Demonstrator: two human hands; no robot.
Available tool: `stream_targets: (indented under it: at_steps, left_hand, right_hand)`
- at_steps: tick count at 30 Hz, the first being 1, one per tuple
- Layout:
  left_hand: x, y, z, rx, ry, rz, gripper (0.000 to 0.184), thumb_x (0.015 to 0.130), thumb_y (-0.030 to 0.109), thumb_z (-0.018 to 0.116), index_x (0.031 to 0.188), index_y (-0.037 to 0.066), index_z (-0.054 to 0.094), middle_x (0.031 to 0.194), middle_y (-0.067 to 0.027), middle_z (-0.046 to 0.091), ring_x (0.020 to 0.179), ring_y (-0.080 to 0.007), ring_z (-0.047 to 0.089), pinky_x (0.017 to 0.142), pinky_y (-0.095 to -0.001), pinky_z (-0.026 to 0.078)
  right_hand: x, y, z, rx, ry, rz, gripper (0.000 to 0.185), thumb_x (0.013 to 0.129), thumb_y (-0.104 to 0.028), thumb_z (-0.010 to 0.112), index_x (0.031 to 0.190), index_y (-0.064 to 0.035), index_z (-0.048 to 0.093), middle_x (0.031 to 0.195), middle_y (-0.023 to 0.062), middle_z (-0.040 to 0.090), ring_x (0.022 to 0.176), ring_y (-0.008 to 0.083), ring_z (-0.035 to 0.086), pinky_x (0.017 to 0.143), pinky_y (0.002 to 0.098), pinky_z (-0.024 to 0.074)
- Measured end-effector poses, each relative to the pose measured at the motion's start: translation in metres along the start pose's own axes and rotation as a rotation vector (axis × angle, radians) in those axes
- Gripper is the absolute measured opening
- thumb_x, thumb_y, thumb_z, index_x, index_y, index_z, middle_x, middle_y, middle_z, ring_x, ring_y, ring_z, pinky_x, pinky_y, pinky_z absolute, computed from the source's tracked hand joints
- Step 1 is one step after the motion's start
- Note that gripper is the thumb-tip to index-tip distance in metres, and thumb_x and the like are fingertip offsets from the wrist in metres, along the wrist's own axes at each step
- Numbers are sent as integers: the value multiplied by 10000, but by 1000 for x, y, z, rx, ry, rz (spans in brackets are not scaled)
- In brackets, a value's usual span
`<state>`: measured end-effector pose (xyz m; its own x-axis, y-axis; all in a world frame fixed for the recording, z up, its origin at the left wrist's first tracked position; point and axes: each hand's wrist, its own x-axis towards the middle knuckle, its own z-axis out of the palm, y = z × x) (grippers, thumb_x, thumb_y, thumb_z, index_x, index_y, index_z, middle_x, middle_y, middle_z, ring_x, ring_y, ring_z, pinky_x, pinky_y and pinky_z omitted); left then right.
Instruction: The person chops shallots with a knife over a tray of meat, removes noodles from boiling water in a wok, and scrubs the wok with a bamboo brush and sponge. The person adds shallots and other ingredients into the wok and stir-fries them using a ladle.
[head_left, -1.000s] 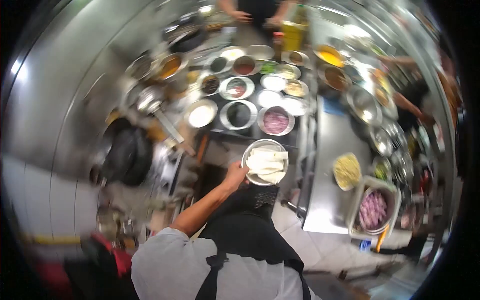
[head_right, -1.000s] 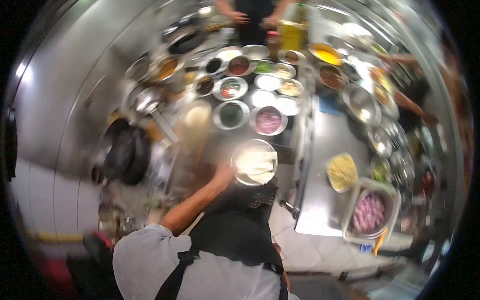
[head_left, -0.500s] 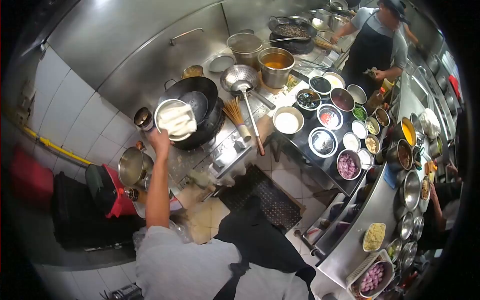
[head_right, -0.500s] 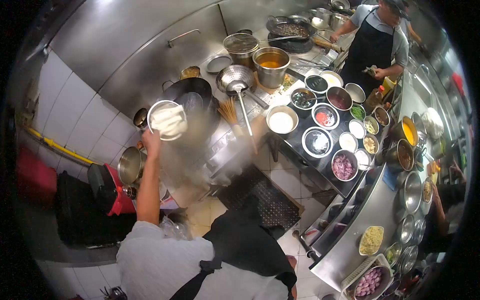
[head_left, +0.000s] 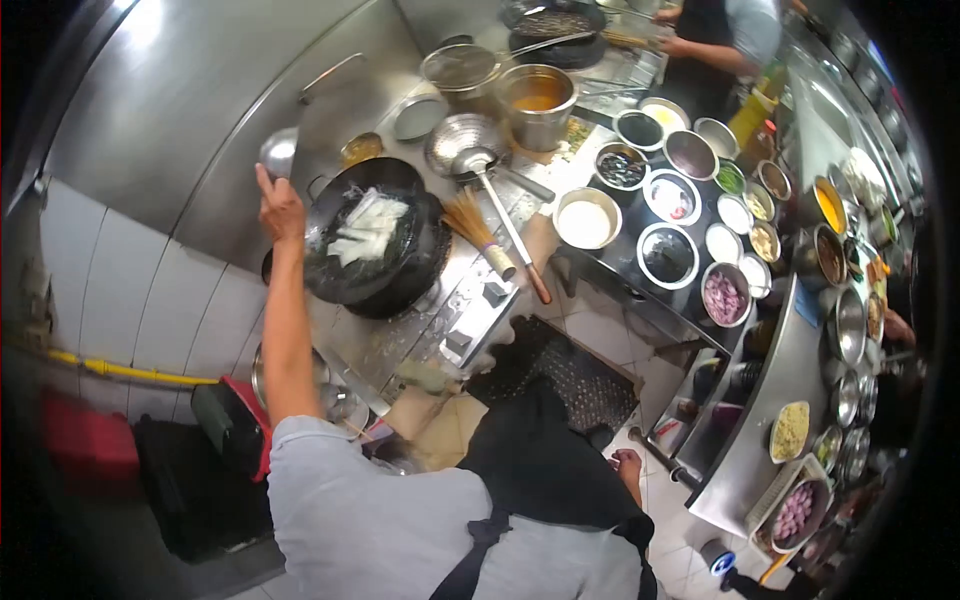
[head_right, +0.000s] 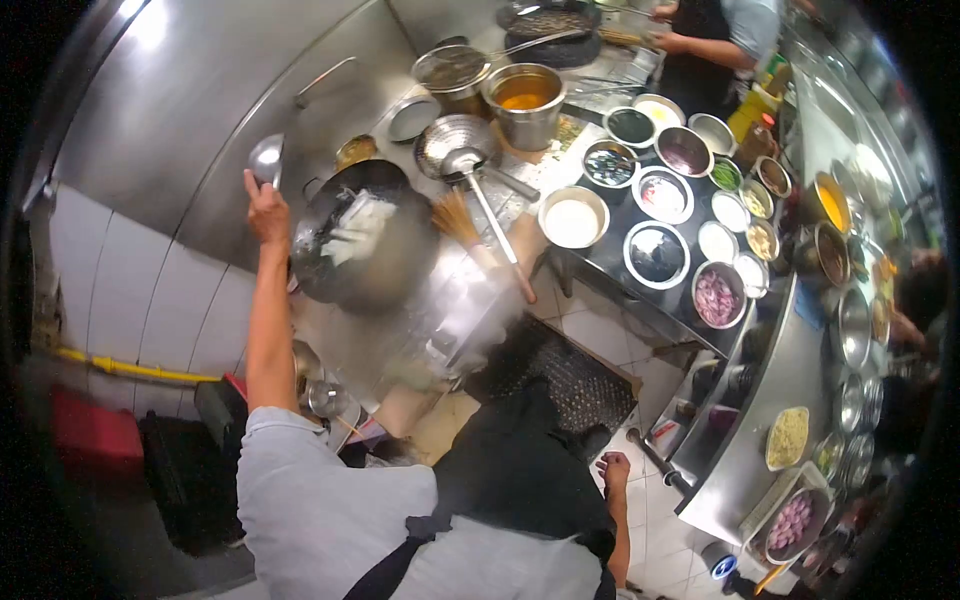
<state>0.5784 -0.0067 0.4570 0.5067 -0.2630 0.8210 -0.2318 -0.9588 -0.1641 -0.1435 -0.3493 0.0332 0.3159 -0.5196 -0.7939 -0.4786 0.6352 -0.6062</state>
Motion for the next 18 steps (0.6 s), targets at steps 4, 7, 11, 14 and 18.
stream_targets:
  at_steps: [4,7,11,14,18]
  left_hand:
    - [-8,71,9,-448,141,-70,241,780,22,584,998,-79,595,1269,-271,545,1214,-409,509,1016,-467,430]
    - [-60,200,-30,-1327,-382,-717,237,881,66,532,1066,-70,592,952,-139,665,723,-230,670,573,-344,558]
    - [-208,356,-83,-1494,-1047,-634,216,883,114,589,1042,-31,576,945,-162,632,696,-213,630,505,-320,520]
    - [-273,472,-211,-1781,-1594,-676,133,866,82,585,984,36,546,918,-80,619,775,-201,624,535,-325,529]
    - [-321,606,-257,-1780,-1786,-485,55,866,41,551,901,63,514,854,-67,587,670,-179,596,504,-331,512]
  right_hand:
    - [-11,37,-16,-183,34,38,92,896,-159,562,917,-77,597,765,77,628,647,192,650,499,317,476]
    - [50,159,-55,-468,31,-202,172,846,-173,584,855,-21,665,766,107,654,631,200,630,491,345,489]
    - [-3,125,-66,-505,218,-179,132,834,-141,585,871,-35,655,793,115,673,701,180,696,534,322,551]
    - [-34,100,-82,98,346,118,130,794,-136,652,871,-31,656,808,87,675,743,165,696,554,313,565]
    - [-27,163,-111,-51,434,-13,187,709,-162,766,819,-54,661,840,75,679,829,216,675,673,353,559]
